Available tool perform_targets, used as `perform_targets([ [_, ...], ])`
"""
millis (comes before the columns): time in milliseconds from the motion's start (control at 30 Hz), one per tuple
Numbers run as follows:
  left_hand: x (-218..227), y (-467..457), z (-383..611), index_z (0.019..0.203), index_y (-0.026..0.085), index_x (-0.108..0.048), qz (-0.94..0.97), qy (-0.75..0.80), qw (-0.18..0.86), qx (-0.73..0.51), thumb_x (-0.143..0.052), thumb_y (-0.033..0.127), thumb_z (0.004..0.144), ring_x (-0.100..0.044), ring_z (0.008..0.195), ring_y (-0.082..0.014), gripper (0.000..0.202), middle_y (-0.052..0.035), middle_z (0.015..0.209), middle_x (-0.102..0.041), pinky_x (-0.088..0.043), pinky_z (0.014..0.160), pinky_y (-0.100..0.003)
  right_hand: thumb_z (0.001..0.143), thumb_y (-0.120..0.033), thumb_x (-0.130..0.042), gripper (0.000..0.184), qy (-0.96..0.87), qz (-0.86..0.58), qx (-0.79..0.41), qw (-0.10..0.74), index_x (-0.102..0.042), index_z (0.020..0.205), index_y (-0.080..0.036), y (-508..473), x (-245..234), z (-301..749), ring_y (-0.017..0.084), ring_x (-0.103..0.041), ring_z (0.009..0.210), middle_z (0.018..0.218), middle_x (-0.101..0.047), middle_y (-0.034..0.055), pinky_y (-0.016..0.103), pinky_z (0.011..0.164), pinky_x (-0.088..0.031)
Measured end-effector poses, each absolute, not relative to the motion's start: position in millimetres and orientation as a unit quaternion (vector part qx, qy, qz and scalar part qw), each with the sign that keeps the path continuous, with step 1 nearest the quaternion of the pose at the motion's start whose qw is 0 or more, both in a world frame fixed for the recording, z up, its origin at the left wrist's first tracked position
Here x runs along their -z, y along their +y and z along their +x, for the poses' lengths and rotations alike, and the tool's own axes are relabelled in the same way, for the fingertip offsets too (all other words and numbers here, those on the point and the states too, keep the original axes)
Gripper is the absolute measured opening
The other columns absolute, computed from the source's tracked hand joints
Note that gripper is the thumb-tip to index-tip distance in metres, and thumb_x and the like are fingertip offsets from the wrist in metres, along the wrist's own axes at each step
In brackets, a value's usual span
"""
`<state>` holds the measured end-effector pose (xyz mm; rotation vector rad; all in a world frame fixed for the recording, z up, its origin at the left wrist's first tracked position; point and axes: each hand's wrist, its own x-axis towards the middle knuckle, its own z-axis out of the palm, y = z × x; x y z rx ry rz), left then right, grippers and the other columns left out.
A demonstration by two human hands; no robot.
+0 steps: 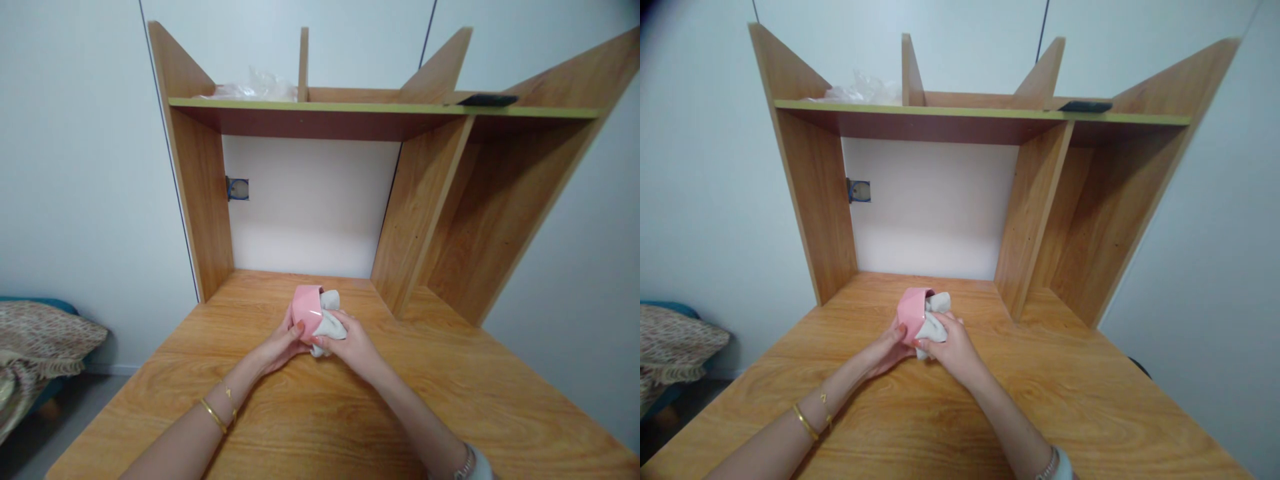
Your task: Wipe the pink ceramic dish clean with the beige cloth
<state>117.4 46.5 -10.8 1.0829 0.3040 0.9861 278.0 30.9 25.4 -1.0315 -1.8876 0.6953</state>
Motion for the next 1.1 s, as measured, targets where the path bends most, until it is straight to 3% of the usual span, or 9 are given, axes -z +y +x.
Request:
perform_targets([
  [133,18,53,116,0.131,0.026,-0.032,0.473,0.149,0.755,-0.429,-0.051,0.051,0.075,-0.043,0.115,-0.0283,0.064,-0.0112,0.13,-0.043,-0.04,0.087,-0.039,0.066,-0.037,-0.064,0.037,-0.773,-0.373,-0.349,0.377,-0.059,0.096,-0.016,31,-29,282,0.018,-0.049,0.077,0.082,-0.055,0.0028,0.029,0.069,-0.039],
  [333,23,52,119,0.123,0.017,-0.045,0.458,0.168,0.779,-0.395,-0.045,0.056,0.076,-0.05,0.108,-0.0269,0.061,-0.0122,0.122,-0.052,-0.039,0.088,-0.039,0.074,-0.027,-0.052,0.027,-0.828,-0.303,-0.386,0.271,-0.055,0.098,-0.015,24,-48,301,0.017,-0.048,0.077,0.084,-0.054,0.0031,0.028,0.069,-0.038],
  [433,21,50,120,0.122,0.016,-0.047,0.455,0.166,0.786,-0.385,-0.041,0.058,0.077,-0.054,0.103,-0.0256,0.061,-0.0124,0.117,-0.055,-0.041,0.084,-0.038,0.074,-0.018,-0.05,0.017,-0.872,-0.325,-0.282,0.235,-0.058,0.089,-0.017,20,-51,303,0.018,-0.047,0.08,0.083,-0.054,0.0033,0.03,0.075,-0.035],
  [633,16,54,113,0.123,0.016,-0.044,0.428,0.183,0.797,-0.386,-0.034,0.062,0.078,-0.061,0.086,-0.0222,0.065,-0.0137,0.107,-0.06,-0.047,0.072,-0.034,0.074,-0.003,-0.045,0.026,-0.907,-0.37,-0.073,0.187,-0.058,0.087,-0.021,12,-48,294,0.018,-0.045,0.084,0.083,-0.056,0.0028,0.031,0.076,-0.027],
  [833,14,55,109,0.126,0.016,-0.041,0.414,0.172,0.817,-0.364,-0.027,0.068,0.075,-0.059,0.089,-0.0236,0.074,-0.0156,0.109,-0.059,-0.046,0.075,-0.036,0.074,-0.019,-0.058,0.01,-0.886,-0.388,-0.079,0.242,-0.06,0.084,-0.021,15,-44,287,0.018,-0.045,0.083,0.082,-0.055,0.0025,0.029,0.072,-0.027],
  [1000,11,53,105,0.132,0.016,-0.029,0.462,0.104,0.823,-0.314,-0.017,0.075,0.068,-0.059,0.091,-0.026,0.088,-0.0193,0.112,-0.056,-0.041,0.081,-0.04,0.071,-0.02,-0.059,0.016,-0.84,-0.42,-0.121,0.322,-0.064,0.087,-0.023,21,-36,288,0.019,-0.046,0.082,0.083,-0.055,0.0029,0.032,0.074,-0.028],
  [1100,13,53,105,0.134,0.016,-0.027,0.503,0.106,0.801,-0.305,-0.022,0.075,0.066,-0.057,0.098,-0.0269,0.089,-0.0194,0.114,-0.055,-0.035,0.089,-0.043,0.066,-0.021,-0.062,0.025,-0.787,-0.429,-0.183,0.403,-0.064,0.091,-0.02,25,-35,290,0.022,-0.047,0.085,0.087,-0.057,0.0046,0.034,0.076,-0.031],
])
